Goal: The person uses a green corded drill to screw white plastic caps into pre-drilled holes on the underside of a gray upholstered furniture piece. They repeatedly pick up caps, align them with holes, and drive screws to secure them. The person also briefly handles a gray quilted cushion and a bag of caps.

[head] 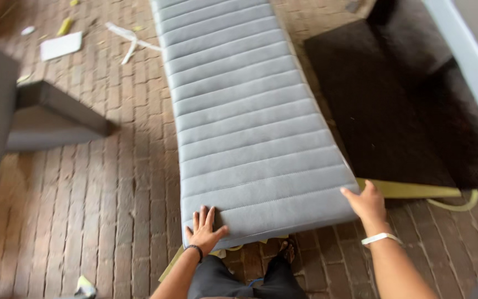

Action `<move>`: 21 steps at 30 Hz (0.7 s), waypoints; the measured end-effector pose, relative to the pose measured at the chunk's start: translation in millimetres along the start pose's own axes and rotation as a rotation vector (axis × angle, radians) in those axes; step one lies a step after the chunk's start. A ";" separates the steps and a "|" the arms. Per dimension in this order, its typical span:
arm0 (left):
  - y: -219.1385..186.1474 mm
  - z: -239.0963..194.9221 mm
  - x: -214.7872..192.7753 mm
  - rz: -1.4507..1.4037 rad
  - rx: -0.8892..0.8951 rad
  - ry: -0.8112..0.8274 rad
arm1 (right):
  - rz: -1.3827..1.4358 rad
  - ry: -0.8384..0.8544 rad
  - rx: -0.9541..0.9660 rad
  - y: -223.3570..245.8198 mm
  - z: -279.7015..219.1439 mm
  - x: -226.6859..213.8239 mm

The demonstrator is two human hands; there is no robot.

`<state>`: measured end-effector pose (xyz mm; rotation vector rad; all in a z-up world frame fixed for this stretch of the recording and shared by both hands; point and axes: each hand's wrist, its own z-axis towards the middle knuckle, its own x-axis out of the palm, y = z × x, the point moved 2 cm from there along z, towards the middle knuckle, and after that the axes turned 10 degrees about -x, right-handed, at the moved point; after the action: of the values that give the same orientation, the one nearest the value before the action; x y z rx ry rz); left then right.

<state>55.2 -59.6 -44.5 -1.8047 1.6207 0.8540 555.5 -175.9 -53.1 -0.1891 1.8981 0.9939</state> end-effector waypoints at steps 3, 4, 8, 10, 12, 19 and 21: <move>12.0 6.7 17.3 -0.151 -0.225 -0.085 | 0.396 0.341 0.178 -29.8 36.0 20.7; 12.0 11.0 19.7 -0.170 -0.288 -0.100 | 0.382 0.374 0.279 -37.6 43.1 22.9; 13.4 13.5 22.0 -0.127 -0.301 0.035 | 0.403 0.390 0.360 -34.7 44.0 26.5; 14.2 13.3 20.0 -0.118 -0.284 0.083 | 0.444 0.355 0.419 -28.7 38.5 21.2; 16.7 15.7 15.7 -0.112 -0.287 0.107 | 0.443 0.331 0.410 -21.3 37.9 17.1; 14.4 6.4 9.0 -0.146 -0.254 0.173 | -0.215 0.438 0.252 -25.5 49.0 19.6; 14.1 3.8 -4.1 -0.081 -0.217 -0.072 | -0.178 0.436 0.245 -18.4 54.4 21.4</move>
<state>40.6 -55.6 -43.7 -1.9477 1.4460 1.0799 590.1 -143.9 -92.4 -0.4514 2.3310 0.6253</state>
